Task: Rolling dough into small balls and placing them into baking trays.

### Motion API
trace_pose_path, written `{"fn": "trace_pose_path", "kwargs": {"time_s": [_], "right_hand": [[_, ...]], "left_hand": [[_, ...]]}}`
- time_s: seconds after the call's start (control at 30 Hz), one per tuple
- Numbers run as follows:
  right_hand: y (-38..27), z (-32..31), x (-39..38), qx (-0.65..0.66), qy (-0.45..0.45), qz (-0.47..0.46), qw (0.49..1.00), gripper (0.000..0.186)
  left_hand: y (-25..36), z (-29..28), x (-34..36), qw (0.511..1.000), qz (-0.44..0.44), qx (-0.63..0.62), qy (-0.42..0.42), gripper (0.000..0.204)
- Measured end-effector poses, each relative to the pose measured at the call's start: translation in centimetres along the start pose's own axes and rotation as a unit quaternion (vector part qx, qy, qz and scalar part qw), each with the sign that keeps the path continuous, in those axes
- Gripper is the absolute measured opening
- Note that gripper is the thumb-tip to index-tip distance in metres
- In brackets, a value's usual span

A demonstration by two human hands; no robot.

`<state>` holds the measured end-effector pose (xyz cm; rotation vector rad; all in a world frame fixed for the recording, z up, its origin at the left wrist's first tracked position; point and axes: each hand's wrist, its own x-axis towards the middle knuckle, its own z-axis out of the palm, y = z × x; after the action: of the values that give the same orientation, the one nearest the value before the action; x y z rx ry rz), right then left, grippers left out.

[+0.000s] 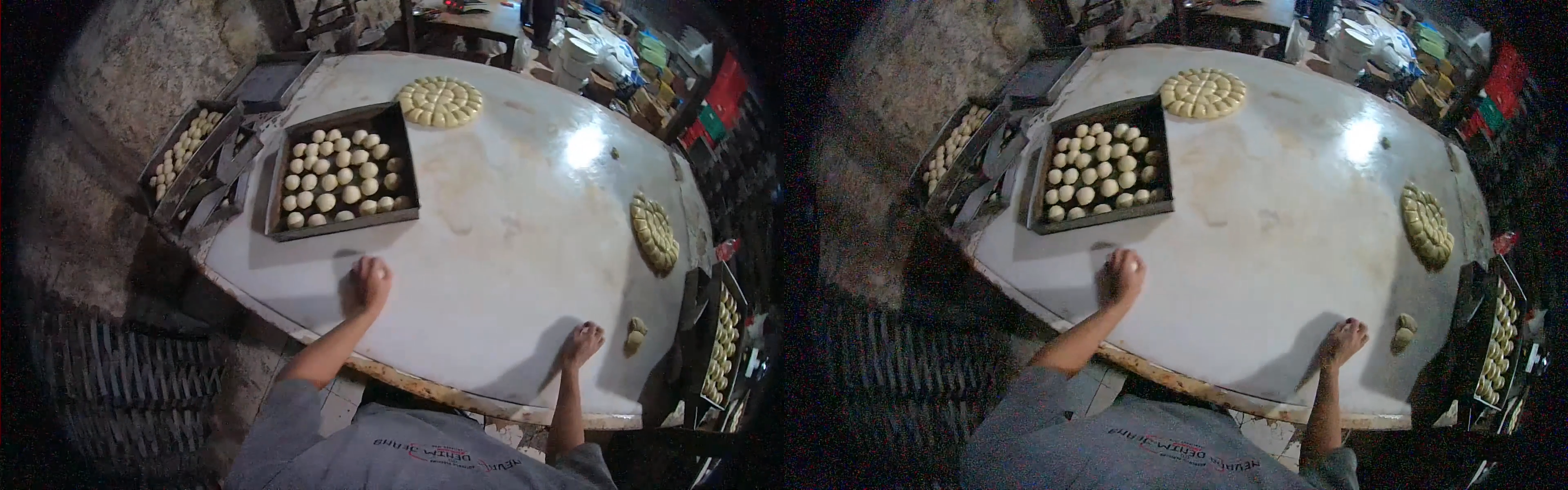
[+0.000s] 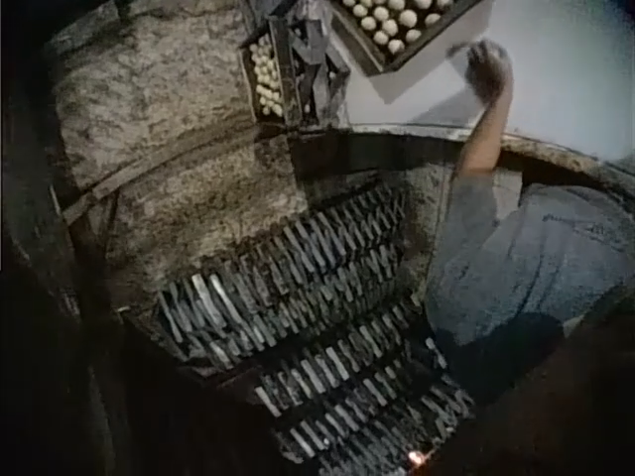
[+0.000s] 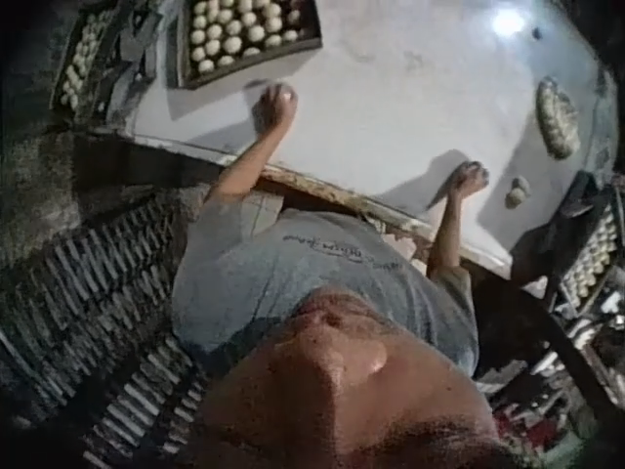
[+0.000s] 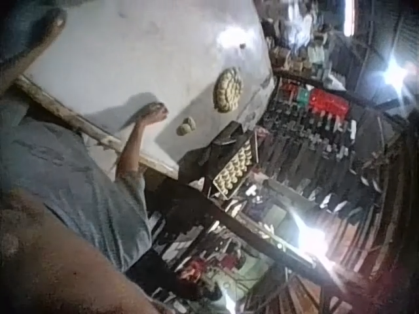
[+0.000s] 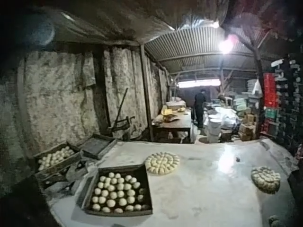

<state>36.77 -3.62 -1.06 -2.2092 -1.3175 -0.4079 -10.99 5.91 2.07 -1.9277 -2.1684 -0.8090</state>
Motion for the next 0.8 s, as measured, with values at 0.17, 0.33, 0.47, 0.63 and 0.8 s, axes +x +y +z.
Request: {"fn": "trace_pose_path", "kwargs": {"time_s": [0.17, 0.33, 0.47, 0.63, 0.8], "right_hand": [[-4.6, 0.5, -1.3, -0.016, -0.076, 0.015, 0.997, 0.013], [-9.3, -2.5, -6.7, -0.013, -0.108, 0.085, 0.990, 0.022], [-14.1, -4.4, -10.7, -0.002, -0.170, 0.123, 0.978, 0.026], [-23.6, -8.8, -12.8, 0.503, -0.215, 0.439, 0.713, 0.044], [-35.1, -10.7, -6.8, 0.582, -0.254, 0.380, 0.672, 0.049]], "left_hand": [[1.2, 0.3, 1.3, 0.972, 0.123, -0.071, -0.188, 0.018], [-5.7, -4.2, 12.2, 0.740, 0.070, -0.367, -0.560, 0.025], [-8.4, -3.7, 29.9, 0.858, 0.076, -0.440, -0.252, 0.047], [-8.7, 6.2, 44.8, 0.894, 0.064, -0.402, 0.187, 0.038], [-9.7, 15.4, 43.0, 0.937, -0.021, -0.163, -0.309, 0.077]]}}
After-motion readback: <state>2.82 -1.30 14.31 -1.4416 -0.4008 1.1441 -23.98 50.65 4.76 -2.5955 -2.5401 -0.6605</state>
